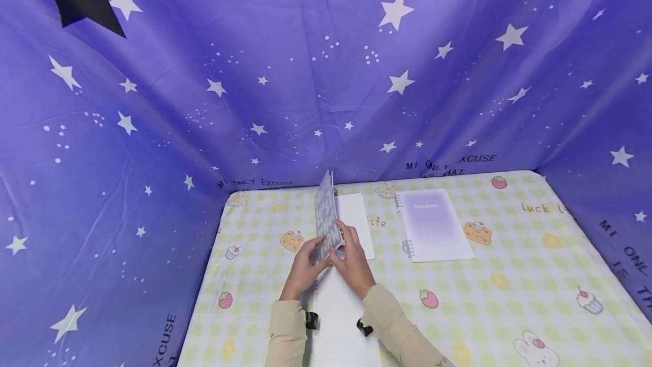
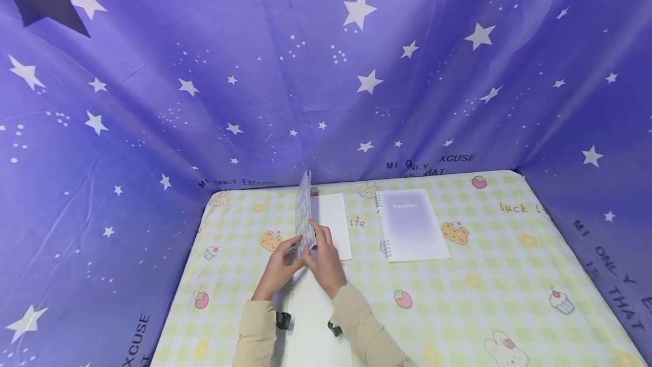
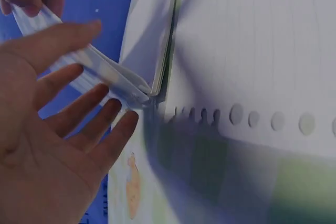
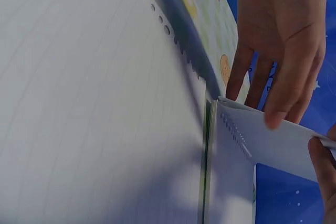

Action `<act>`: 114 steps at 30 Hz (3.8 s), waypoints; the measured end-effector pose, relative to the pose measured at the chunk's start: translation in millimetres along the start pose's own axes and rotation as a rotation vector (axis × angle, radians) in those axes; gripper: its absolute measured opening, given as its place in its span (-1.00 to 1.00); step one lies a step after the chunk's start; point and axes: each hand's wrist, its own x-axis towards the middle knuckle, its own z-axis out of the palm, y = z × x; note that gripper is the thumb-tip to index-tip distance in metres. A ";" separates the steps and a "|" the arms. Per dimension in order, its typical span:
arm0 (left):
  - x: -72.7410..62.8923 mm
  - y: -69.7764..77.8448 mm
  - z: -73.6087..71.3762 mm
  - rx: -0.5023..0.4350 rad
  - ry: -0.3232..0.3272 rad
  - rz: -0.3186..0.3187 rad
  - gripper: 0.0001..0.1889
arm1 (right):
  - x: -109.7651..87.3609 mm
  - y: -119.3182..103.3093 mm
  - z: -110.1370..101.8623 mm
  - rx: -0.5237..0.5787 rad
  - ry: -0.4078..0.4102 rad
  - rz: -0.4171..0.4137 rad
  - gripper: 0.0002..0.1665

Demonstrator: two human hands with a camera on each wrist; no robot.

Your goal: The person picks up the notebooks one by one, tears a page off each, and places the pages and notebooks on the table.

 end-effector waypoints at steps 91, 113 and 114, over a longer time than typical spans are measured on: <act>8.6 6.5 11.0 0.481 0.056 -0.054 -0.52 | -13.8 56.0 -25.1 -0.197 -0.088 0.327 -0.33; 21.2 61.6 97.5 0.545 -0.017 0.136 -0.53 | -8.0 85.0 -152.9 -0.348 -0.013 0.347 -0.24; 21.6 64.4 102.0 0.549 -0.021 0.147 -0.53 | -9.6 87.5 -159.7 -0.371 -0.014 0.357 -0.23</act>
